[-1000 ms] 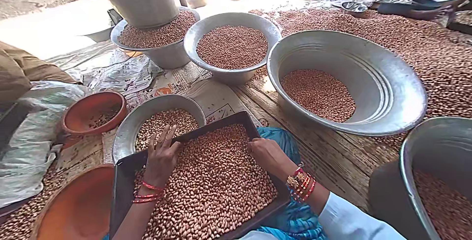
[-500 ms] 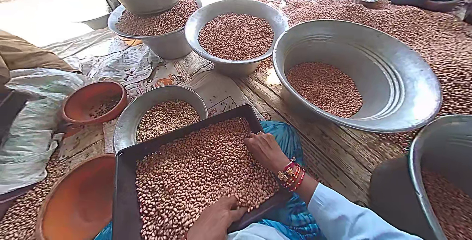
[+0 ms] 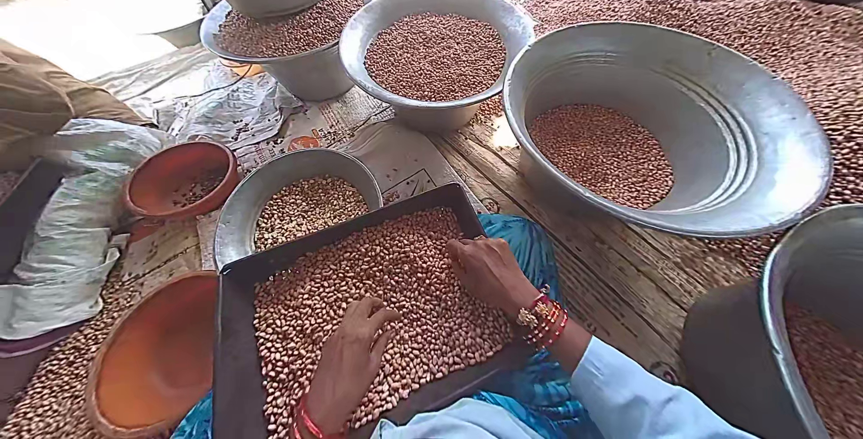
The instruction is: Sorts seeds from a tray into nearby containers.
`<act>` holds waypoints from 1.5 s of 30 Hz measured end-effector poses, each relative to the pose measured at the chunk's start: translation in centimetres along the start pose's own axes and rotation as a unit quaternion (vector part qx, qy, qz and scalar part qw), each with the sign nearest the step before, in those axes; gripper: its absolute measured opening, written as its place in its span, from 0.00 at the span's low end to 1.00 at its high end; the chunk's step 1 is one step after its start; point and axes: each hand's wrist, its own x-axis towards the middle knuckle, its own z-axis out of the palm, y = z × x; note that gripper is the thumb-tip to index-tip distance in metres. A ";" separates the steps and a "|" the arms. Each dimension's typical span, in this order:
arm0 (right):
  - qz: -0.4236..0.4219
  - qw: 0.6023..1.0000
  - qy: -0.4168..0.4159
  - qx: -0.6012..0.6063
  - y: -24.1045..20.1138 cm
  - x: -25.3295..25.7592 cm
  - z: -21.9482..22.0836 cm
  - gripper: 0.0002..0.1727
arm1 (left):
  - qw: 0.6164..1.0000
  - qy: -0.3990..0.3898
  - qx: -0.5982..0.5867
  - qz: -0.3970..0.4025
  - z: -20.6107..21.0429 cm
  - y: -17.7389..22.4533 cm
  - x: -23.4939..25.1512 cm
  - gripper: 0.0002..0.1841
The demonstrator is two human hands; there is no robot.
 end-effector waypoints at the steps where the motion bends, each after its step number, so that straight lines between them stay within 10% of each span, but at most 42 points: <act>1: 0.005 0.999 0.037 0.026 0.0 -0.1 -0.1 0.14 | 1.000 -0.004 -0.001 0.013 0.2 0.2 -0.6 0.07; 6: 0.046 0.971 0.011 0.236 -0.7 -1.1 -1.2 0.16 | 0.998 -0.001 0.039 0.039 1.9 0.2 -2.2 0.06; 13: -0.120 0.968 -0.198 0.097 -4.4 -3.3 1.2 0.11 | 0.996 -0.024 0.063 0.053 2.7 0.2 -2.2 0.07; 20: -0.138 0.971 -0.191 0.049 -5.4 -3.6 3.2 0.10 | 0.972 0.000 -0.192 -0.135 -1.3 -2.4 -1.0 0.19; 27: -0.125 0.965 -0.208 0.099 -5.0 -3.1 3.2 0.11 | 1.000 -0.010 0.000 0.011 1.7 -0.4 -0.4 0.09; 32: -0.053 0.945 -0.076 0.313 -3.6 -3.0 2.5 0.12 | 0.998 -0.040 0.045 0.003 2.1 0.1 -0.1 0.07; 41: -0.208 0.946 -0.218 0.118 -6.2 -4.9 4.1 0.10 | 0.972 -0.029 -0.189 -0.139 -0.9 -2.9 -0.4 0.09; 45: -0.210 0.947 -0.219 0.104 -6.1 -4.9 4.5 0.10 | 0.977 -0.082 -0.188 -0.059 -1.9 -3.7 -3.4 0.10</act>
